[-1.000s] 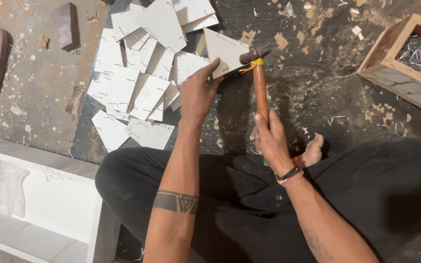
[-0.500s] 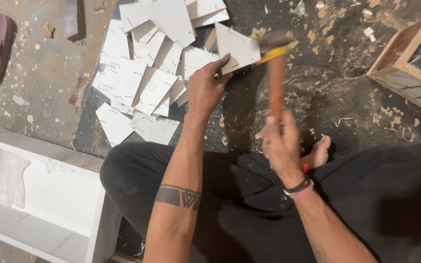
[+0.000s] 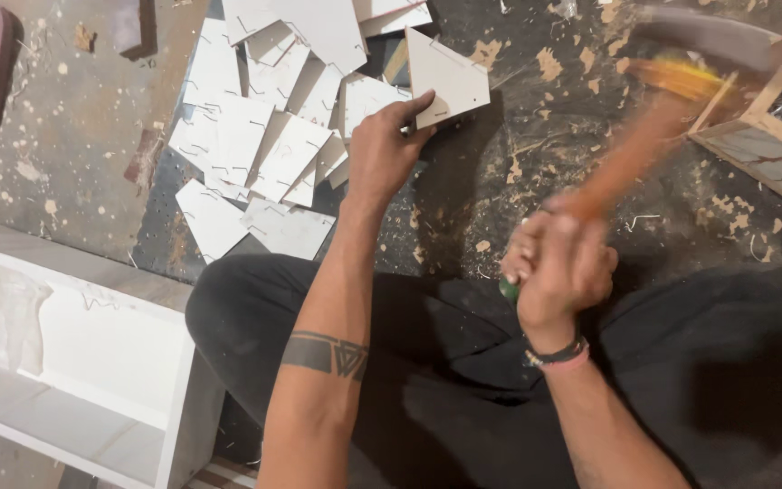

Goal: The person sits cross-legged on the workshop floor and hammers nails into small triangular wooden pieces, taking nails one at a time from a wooden box of nails. The person holds each piece steady, drives nails along its edge, sets pieces aside, and a white shadow-box frame is visible nearby at the end.

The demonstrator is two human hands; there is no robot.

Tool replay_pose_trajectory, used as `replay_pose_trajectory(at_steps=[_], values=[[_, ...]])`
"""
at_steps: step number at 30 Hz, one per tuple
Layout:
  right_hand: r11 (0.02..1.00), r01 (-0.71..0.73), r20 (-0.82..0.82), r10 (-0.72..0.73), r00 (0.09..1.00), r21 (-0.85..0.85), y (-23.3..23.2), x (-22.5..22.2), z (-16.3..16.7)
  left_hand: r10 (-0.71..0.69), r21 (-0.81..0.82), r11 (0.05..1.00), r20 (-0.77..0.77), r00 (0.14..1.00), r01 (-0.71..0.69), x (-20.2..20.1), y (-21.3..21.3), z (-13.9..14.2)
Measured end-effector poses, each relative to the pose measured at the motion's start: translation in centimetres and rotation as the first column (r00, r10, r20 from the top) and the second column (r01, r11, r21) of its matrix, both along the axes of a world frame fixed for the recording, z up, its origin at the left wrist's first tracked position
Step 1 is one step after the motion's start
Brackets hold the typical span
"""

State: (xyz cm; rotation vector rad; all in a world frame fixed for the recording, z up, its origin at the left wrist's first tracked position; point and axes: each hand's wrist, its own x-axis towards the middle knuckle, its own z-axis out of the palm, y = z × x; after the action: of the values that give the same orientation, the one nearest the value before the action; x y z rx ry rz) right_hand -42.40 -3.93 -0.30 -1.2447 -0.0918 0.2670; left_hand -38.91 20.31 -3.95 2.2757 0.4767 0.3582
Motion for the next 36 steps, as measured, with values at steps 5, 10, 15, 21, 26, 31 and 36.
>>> replay_pose_trajectory(at_steps=[5, 10, 15, 21, 26, 31, 36], values=[[0.953, -0.208, -0.315, 0.132, 0.940, -0.219, 3.1, -0.3, -1.6, -0.017, -0.015, 1.000, 0.006, 1.000, 0.017, 0.1, 0.2, -0.3], [0.948, -0.276, -0.386, 0.198, 0.901, -0.158, 1.0, 1.1, -2.8, -0.054, 0.113, 0.993, 0.070, 0.996, 0.046, 0.0, 0.2, -1.4], [0.972, 0.079, -0.030, -0.074, 0.997, 0.223, 1.1, -1.6, -3.1, -0.020, 0.013, 1.000, -0.048, 0.999, 0.020, 0.1, 0.6, -3.3], [0.767, -0.417, -0.344, 0.271, 0.899, -0.487, 1.8, 1.4, -1.8, -0.011, 0.020, 1.000, 0.019, 1.000, 0.011, 0.7, 1.4, -5.0], [0.998, -0.064, -0.008, 0.065, 0.998, 0.016, 0.5, 0.5, -0.4, 0.014, 0.050, 0.999, 0.061, 0.998, -0.017, 0.0, 1.5, -5.5], [0.961, -0.185, -0.252, 0.131, 0.959, -0.206, 2.5, 1.0, -1.6, 0.002, 0.018, 1.000, 0.051, 0.999, -0.003, 0.0, 1.7, -5.2], [0.912, -0.196, -0.193, 0.132, 0.972, -0.361, 0.5, 2.0, -2.2, 0.025, 0.023, 0.999, 0.024, 0.999, -0.026, 0.0, 1.5, -5.3]])
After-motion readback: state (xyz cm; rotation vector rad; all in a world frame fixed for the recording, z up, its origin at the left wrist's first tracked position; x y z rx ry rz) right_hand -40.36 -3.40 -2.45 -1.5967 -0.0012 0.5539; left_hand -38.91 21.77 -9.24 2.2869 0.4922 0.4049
